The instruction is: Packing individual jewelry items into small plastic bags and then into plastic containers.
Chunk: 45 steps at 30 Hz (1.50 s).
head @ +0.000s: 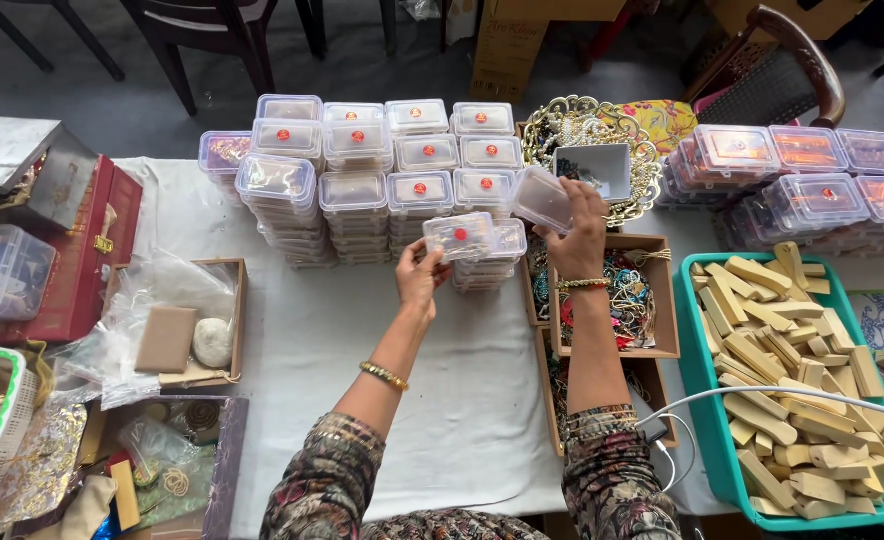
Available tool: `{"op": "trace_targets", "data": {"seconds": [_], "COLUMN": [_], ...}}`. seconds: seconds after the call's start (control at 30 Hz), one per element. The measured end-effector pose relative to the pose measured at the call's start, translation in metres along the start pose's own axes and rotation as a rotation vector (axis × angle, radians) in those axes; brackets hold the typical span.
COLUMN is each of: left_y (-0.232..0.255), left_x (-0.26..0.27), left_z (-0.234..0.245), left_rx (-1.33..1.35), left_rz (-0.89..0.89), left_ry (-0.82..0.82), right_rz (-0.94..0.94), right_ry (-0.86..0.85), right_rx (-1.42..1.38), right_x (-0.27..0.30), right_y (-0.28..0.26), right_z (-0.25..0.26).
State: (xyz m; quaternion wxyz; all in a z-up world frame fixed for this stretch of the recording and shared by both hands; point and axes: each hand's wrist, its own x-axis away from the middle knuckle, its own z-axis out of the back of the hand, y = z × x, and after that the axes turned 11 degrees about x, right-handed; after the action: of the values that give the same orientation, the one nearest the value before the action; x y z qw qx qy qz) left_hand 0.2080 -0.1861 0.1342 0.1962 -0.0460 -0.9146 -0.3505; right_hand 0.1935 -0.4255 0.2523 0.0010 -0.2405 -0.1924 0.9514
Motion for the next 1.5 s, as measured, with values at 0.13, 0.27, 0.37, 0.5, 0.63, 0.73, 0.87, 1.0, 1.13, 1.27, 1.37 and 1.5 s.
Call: {"op": "trace_targets", "data": {"seconds": [0.13,0.27,0.37,0.5,0.63,0.73,0.87,1.0,1.13,1.27,1.37,1.5], "left_y": [-0.021,-0.029,-0.026,-0.011,0.001,0.018,0.043,0.061,0.068,0.070,0.088,0.148], "left_x": [-0.007,-0.002,0.005,0.019,0.047,0.078,0.116,0.141,0.161,0.164,0.163,0.174], "left_z": [-0.030,-0.047,-0.053,-0.033,0.017,0.062,0.127,0.195,0.237,0.272,0.305,0.353], "left_rx": [-0.106,-0.232,-0.307,-0.373,-0.552,-0.653,-0.701,-0.602,-0.510,-0.443,-0.359,-0.487], "left_rz": [-0.005,-0.088,-0.115,-0.158,-0.130,-0.043,0.057,0.028,0.020,0.019,-0.090,-0.539], "left_ry": [-0.043,-0.021,-0.023,-0.001,0.000,0.005,0.075,0.182,0.288,0.282,0.198,0.401], "right_rz": [0.024,0.038,0.045,0.166,0.280,0.349,0.366,0.309,0.268,0.268,0.281,0.356], "right_ry": [0.120,0.095,0.046,0.061,-0.042,-0.113,-0.198,-0.215,-0.126,0.051,0.242,-0.098], "right_rx": [0.024,0.023,0.005,-0.039,-0.114,-0.149,-0.132,-0.184,-0.196,-0.204,-0.265,-0.263], "right_x": [0.001,0.000,-0.006,-0.023,-0.046,-0.062,-0.076,-0.073,-0.063,-0.034,0.034,0.175], "right_y": [-0.002,-0.009,-0.022,-0.056,-0.115,-0.154,-0.188,-0.190,-0.185,-0.193,-0.183,-0.165], "right_z": [0.018,0.012,0.004,-0.019,-0.063,-0.103,-0.146,-0.169,-0.179,-0.149,-0.160,-0.195]}}
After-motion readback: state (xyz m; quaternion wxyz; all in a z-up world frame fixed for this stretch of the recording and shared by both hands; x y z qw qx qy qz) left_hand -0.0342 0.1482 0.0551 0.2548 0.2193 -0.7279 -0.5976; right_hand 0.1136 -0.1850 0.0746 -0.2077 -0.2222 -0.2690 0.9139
